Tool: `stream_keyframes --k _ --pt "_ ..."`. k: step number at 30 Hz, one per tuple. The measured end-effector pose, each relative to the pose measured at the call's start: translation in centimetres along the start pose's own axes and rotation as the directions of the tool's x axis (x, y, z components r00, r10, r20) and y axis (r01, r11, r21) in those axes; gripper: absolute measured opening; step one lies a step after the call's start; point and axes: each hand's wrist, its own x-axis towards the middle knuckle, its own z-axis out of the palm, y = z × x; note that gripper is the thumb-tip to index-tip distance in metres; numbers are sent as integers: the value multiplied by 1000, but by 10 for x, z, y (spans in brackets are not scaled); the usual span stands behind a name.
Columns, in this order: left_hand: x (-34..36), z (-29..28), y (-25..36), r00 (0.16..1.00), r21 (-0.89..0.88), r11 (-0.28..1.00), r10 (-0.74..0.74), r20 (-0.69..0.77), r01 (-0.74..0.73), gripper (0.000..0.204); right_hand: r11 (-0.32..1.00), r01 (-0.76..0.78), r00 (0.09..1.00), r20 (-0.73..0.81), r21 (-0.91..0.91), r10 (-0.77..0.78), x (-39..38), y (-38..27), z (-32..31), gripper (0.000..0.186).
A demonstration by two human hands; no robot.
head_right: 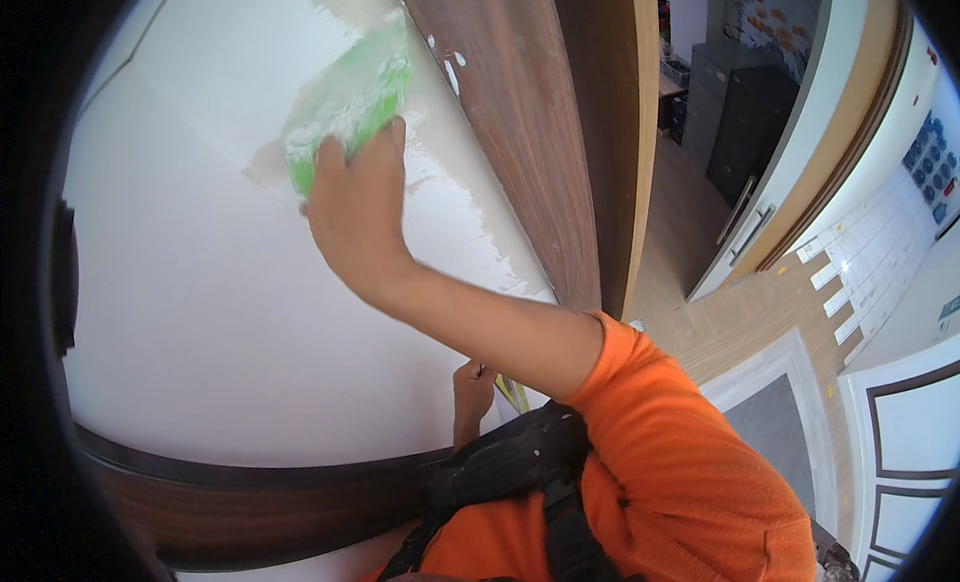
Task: The person stands on a ladder and uses a green plastic scraper to apply white wall compound to a vertical wall surface. They repeatedly scoop compound from a container and spread it along the wall, smoothing the surface.
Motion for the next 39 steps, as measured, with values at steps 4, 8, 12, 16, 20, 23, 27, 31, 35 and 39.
stream_keyframes --k 4,8,12,16,20,23,27,31,35,39 --pt "7 -1 5 1000 78 997 -15 0 15 22 997 46 995 94 -60 -40 -32 45 -71 24" --pt "15 5 -12 998 -75 996 40 -38 -43 24 957 -275 958 -117 -91 264 -34 82 -137 23" --pt "21 -7 -40 970 -506 862 -100 -222 -27 30 932 -146 982 63 -333 176 -40 91 -186 19" --pt "16 -38 47 950 -873 456 -156 -272 -175 34 717 197 949 314 -668 31 -31 64 -236 17" --pt "11 -43 65 993 -976 201 -73 -97 -81 36 294 666 706 707 -686 50 -36 56 -239 49" --pt "6 -46 57 997 -986 158 -51 -58 -50 32 2 790 606 782 -613 143 -45 59 -245 68" --pt "-1 -52 64 1000 -992 125 6 -26 -26 31 -260 735 669 732 -627 127 -33 55 -269 70" --pt "1 -51 62 985 -962 211 29 -171 -173 29 -360 665 735 659 -654 161 -38 44 -292 47" --pt "9 -44 58 837 -531 730 101 -538 -429 28 734 -370 902 -31 -569 431 -62 43 -291 27" --pt "17 -44 47 723 -179 775 442 -531 -606 31 578 -799 589 -18 -164 808 -80 43 -241 33"
